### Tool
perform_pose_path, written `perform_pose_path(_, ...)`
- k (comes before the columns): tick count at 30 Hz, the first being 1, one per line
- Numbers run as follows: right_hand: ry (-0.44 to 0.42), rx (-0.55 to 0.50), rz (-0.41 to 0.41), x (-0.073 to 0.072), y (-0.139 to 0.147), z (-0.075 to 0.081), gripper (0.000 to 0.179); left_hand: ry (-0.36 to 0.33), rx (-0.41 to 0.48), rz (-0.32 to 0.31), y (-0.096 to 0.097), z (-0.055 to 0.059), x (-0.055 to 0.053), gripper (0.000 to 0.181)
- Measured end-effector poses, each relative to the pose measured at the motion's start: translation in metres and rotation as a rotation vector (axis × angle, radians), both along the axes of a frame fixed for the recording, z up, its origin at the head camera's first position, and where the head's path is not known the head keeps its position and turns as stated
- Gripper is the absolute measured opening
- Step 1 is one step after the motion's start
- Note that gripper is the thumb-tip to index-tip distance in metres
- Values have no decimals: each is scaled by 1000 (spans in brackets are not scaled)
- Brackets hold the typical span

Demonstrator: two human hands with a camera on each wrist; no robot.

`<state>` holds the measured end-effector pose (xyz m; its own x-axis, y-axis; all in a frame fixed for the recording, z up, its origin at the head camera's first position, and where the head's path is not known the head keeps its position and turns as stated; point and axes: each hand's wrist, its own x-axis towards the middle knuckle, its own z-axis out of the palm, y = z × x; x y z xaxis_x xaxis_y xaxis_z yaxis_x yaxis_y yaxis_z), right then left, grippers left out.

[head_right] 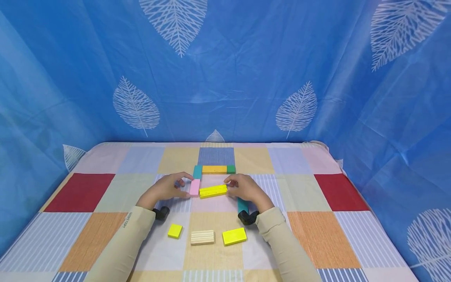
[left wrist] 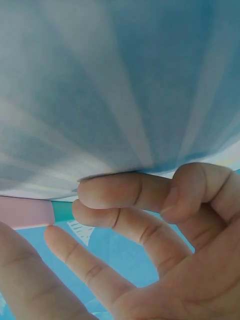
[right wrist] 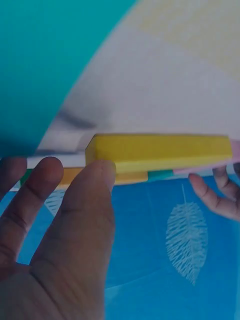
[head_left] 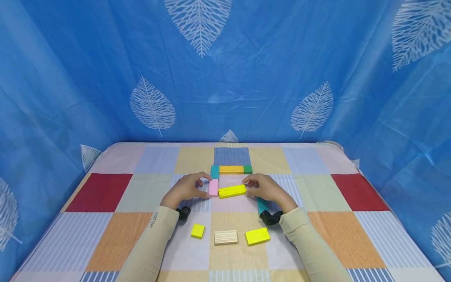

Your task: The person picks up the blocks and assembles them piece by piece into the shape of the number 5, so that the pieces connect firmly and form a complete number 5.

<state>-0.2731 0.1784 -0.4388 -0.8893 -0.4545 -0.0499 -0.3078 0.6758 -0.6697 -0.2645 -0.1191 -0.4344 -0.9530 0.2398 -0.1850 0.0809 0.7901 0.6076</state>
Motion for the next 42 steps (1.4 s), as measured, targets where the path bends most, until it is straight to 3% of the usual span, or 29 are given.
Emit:
perform_pose_path(6, 5, -96, 26, 3, 14, 5, 34, 14, 75, -109, -10, 4, 1, 56)
perform_pose_path(11, -38, -265, 44, 5, 24, 10, 35, 22, 160, -187, -19, 9, 6, 54)
perform_pose_path(17, -104, -394, -55, 10, 35, 13, 35, 49, 203, -239, -28, 14, 21, 56)
perform_pose_path(22, -111, -409, -153, 10, 48, 8, 33, 42, 222, -280, -34, 13, 34, 54)
perform_pose_path(28, -129, -343, -228, 11, 64, 1, 33, -41, 263, -304, -41, 7, 47, 52)
perform_pose_path(37, -161, -328, -201, 10, 78, -4, 42, -208, 356, -427, -49, 0, 61, 50)
perform_pose_path(42, -103, -269, -160, 10, 76, -5, 38, -204, 369, -485, -55, -2, 64, 47)
